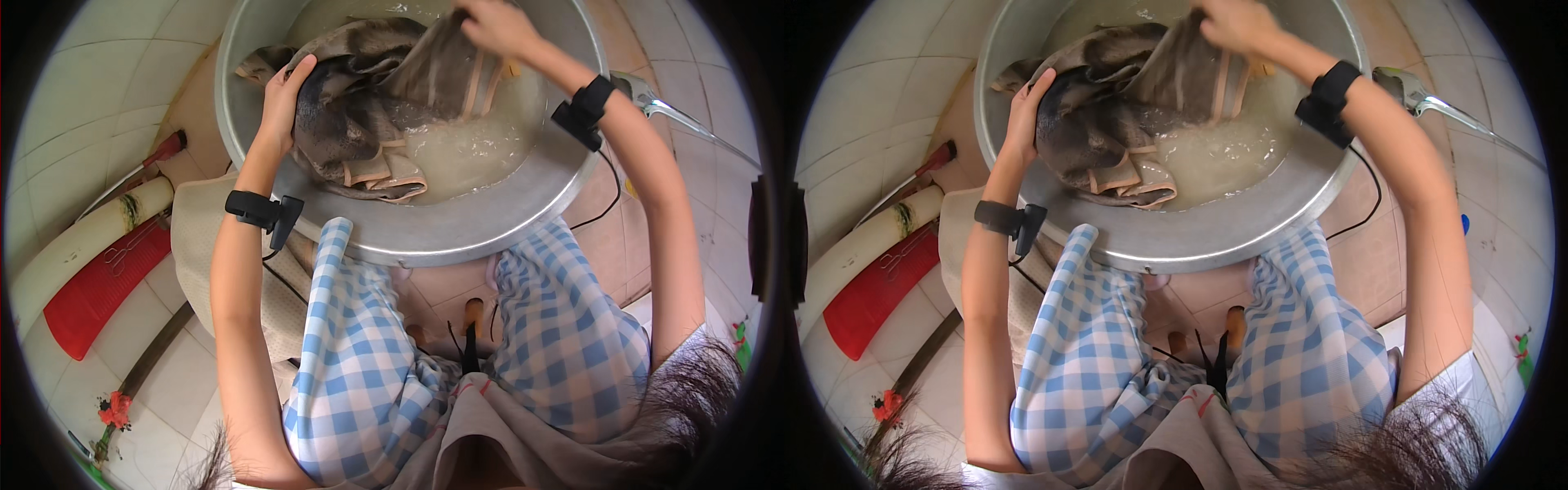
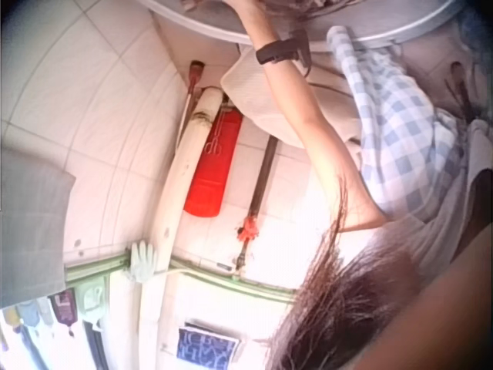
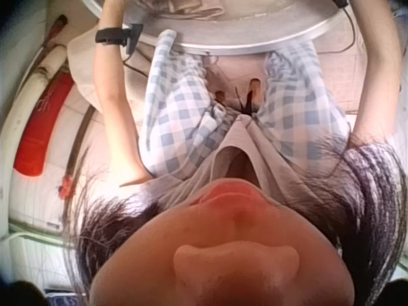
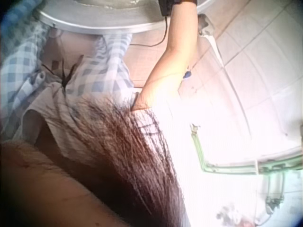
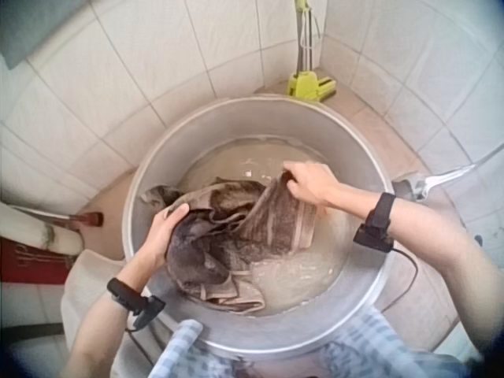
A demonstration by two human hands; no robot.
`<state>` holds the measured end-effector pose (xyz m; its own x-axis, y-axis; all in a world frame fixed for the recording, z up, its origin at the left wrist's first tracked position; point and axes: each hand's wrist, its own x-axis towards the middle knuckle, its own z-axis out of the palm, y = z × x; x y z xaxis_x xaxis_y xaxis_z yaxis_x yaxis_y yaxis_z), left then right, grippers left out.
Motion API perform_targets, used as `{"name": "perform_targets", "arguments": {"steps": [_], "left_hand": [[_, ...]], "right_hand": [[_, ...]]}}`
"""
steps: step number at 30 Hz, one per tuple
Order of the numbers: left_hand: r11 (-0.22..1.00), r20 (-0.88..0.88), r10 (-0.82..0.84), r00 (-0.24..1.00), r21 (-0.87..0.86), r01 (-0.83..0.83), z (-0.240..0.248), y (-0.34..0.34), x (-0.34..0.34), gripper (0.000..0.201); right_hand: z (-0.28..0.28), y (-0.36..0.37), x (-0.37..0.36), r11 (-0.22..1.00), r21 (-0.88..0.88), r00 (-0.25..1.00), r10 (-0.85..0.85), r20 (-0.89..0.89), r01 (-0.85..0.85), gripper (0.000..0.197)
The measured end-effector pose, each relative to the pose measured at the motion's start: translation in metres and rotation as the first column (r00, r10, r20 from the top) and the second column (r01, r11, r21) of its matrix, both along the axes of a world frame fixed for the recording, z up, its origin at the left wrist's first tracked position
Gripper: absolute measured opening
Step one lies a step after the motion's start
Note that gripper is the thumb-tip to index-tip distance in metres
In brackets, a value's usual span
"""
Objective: The recorder is scrubbing a large piece of cloth with a brush in a basin of soapy water.
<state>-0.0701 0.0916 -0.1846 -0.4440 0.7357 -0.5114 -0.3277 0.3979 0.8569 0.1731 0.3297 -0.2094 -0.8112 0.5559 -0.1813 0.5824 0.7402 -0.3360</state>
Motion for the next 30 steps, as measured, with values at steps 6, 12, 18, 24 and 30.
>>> {"name": "perform_targets", "arguments": {"steps": [6,12,18,24,30], "left_hand": [[1.0,-0.107,0.002,0.994,-0.007,-0.002,0.004,-0.011,-0.008,0.044],[0.998,-0.216,-0.058,0.975,0.017,0.063,-0.014,-0.013,-0.014,0.042],[0.997,-0.043,-0.055,0.998,0.056,0.057,-0.02,-0.013,0.011,0.042],[0.993,-0.513,-0.11,0.851,-0.016,0.119,-0.043,-0.017,0.005,0.036],[0.979,-0.781,-0.103,0.616,-0.189,-0.075,-0.055,-0.018,-0.039,0.034]], "right_hand": [[0.049,0.039,0.001,0.879,0.276,0.81,-0.182,-0.558,0.388,0.03],[-0.003,0.07,0.011,0.893,0.068,0.736,-0.322,-0.595,0.445,0.046],[-0.056,0.008,0.031,0.769,-0.026,0.769,-0.639,0.013,0.639,0.064],[-0.072,-0.043,0.034,0.795,0.045,0.761,-0.594,0.259,0.605,0.113],[-0.062,-0.067,0.043,0.932,0.177,0.731,-0.358,0.58,0.316,0.083]]}}
